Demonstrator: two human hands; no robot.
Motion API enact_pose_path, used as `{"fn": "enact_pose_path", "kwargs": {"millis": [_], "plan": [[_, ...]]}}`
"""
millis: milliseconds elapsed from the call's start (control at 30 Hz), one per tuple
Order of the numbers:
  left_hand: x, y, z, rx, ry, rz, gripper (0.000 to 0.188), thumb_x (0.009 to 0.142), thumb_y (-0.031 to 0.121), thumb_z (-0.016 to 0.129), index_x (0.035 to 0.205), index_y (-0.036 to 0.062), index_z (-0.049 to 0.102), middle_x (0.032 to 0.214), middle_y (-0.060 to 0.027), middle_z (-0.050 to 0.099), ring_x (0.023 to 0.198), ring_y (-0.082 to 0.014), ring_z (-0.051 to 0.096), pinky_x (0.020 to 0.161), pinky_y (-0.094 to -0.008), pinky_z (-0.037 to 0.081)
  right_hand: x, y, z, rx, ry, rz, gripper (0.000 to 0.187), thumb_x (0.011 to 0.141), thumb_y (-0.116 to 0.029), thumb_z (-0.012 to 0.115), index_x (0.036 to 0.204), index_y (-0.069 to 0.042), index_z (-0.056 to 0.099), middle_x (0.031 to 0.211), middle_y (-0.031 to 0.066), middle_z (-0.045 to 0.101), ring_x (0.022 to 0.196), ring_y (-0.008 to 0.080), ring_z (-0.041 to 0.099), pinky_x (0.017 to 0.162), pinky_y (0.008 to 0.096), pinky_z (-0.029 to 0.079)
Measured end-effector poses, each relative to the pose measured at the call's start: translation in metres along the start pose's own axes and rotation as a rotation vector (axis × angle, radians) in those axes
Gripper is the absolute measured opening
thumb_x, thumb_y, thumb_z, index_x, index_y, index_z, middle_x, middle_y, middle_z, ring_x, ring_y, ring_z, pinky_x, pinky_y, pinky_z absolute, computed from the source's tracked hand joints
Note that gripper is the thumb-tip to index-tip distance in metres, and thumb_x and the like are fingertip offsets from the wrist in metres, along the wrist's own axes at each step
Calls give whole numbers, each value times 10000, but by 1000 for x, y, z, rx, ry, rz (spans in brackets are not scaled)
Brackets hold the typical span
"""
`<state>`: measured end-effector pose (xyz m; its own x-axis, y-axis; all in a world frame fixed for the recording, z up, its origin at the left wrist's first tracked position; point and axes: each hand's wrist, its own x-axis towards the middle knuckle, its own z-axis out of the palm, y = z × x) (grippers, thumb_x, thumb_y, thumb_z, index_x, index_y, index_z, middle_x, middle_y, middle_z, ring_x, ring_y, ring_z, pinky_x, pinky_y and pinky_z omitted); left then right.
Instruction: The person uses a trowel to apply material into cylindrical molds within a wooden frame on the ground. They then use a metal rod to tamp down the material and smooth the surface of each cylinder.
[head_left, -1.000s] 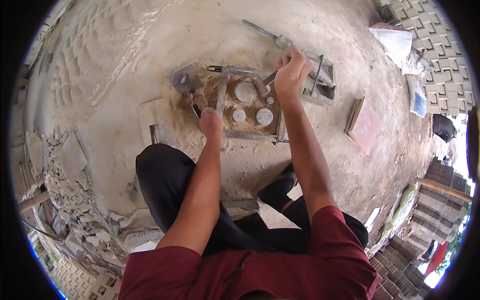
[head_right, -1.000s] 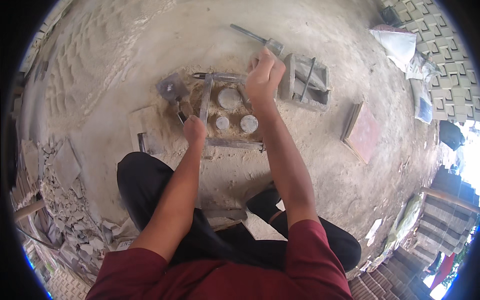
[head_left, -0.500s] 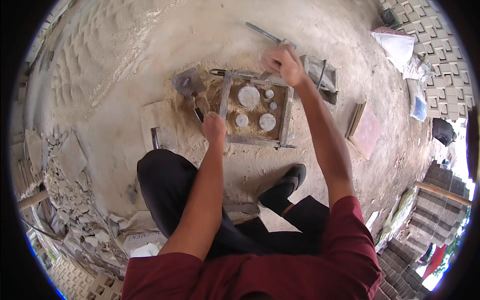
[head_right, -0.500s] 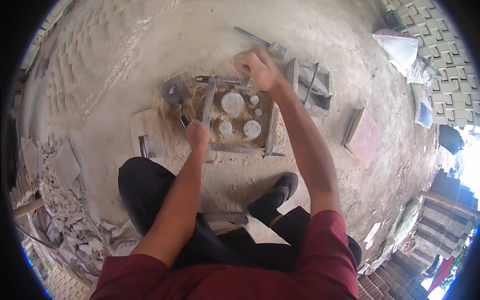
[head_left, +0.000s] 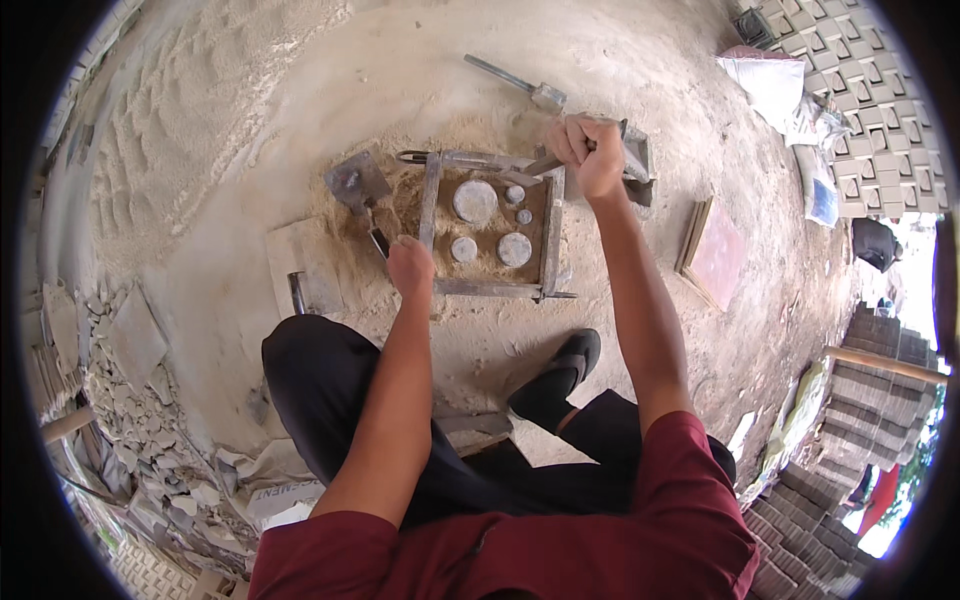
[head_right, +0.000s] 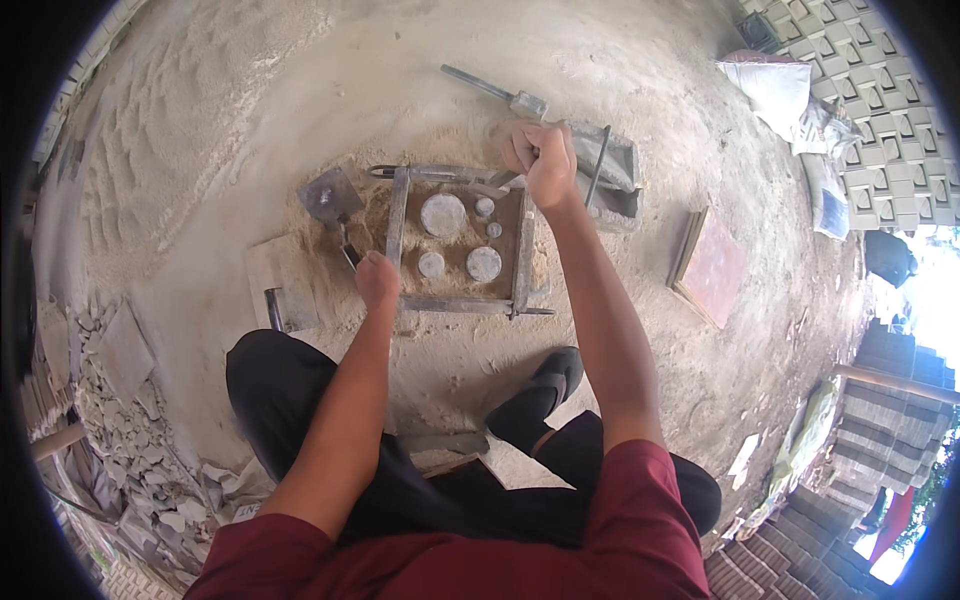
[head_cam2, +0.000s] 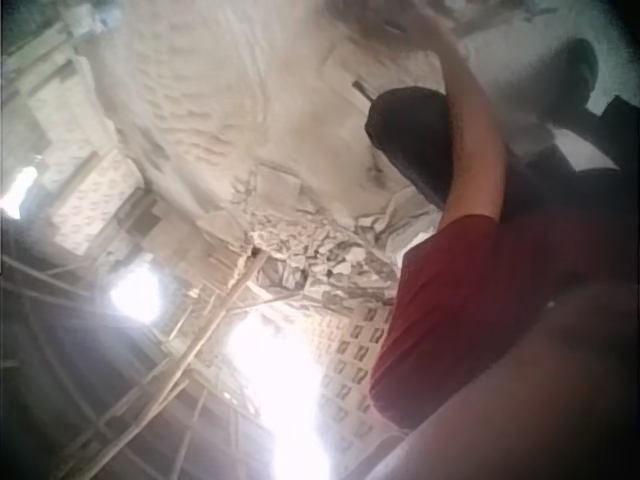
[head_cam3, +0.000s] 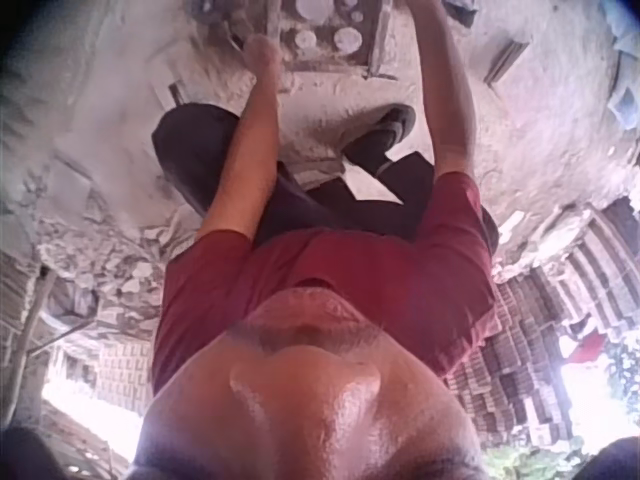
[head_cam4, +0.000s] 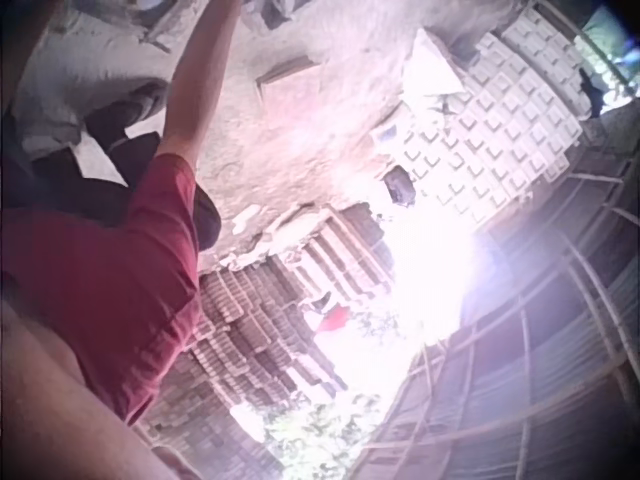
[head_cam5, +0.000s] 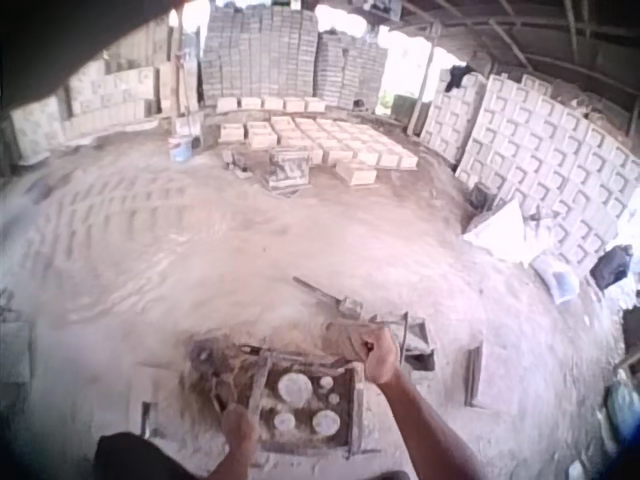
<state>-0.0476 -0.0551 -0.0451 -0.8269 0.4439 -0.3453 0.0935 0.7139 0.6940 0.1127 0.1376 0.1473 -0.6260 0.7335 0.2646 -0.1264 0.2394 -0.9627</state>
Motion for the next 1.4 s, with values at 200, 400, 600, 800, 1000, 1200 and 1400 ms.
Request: {"fn": "enact_pose_path", "kwargs": {"millis": [200,400,600,800,1000,1200,1400], "plan": [[3,-9,-4,43,36,27,536,951,310,323,873,-123,630,895,-349,620,890,-500,596,814,-549,460,-29,-20,14,159,409,-86,355,856,-216,280,514,-121,270,466,4,267,468,125,212,452,297,171],[-3,6,0,66,16,38,526,953,319,319,917,-104,630,917,-337,626,912,-486,600,823,-549,469,-51,-16,25,-126,705,-33,393,885,-215,294,517,-80,262,477,37,290,465,148,299,461,300,230],[-2,6,-7,57,18,78,528,966,338,311,951,-86,627,954,-310,635,925,-479,599,831,-537,472,-62,-45,31,107,878,-9,373,891,-224,304,546,-82,292,519,31,320,495,154,325,495,296,278],[-14,16,-14,60,-33,106,522,983,329,297,967,-78,623,978,-304,632,971,-455,590,846,-524,465,-81,-46,34,229,1137,104,376,917,-247,313,594,-69,386,546,21,396,500,128,355,484,303,288],[-13,7,-15,126,64,232,460,989,294,325,875,-51,607,904,-299,632,861,-446,617,749,-525,490,-78,-32,37,239,1094,18,391,921,-258,354,647,-20,500,579,34,469,569,145,422,522,313,358],[6,-6,-8,82,-59,293,534,980,354,303,917,-73,618,945,-320,624,918,-457,604,804,-524,475,-46,-41,14,212,978,212,384,938,-306,355,654,-60,433,560,24,413,534,159,408,522,322,358],[15,-4,-25,194,-244,469,548,974,412,310,1010,-48,606,971,-300,632,953,-460,593,834,-521,461,-36,-96,-1,277,942,187,300,936,-229,389,667,-99,360,539,6,284,483,155,301,500,324,319]]}}
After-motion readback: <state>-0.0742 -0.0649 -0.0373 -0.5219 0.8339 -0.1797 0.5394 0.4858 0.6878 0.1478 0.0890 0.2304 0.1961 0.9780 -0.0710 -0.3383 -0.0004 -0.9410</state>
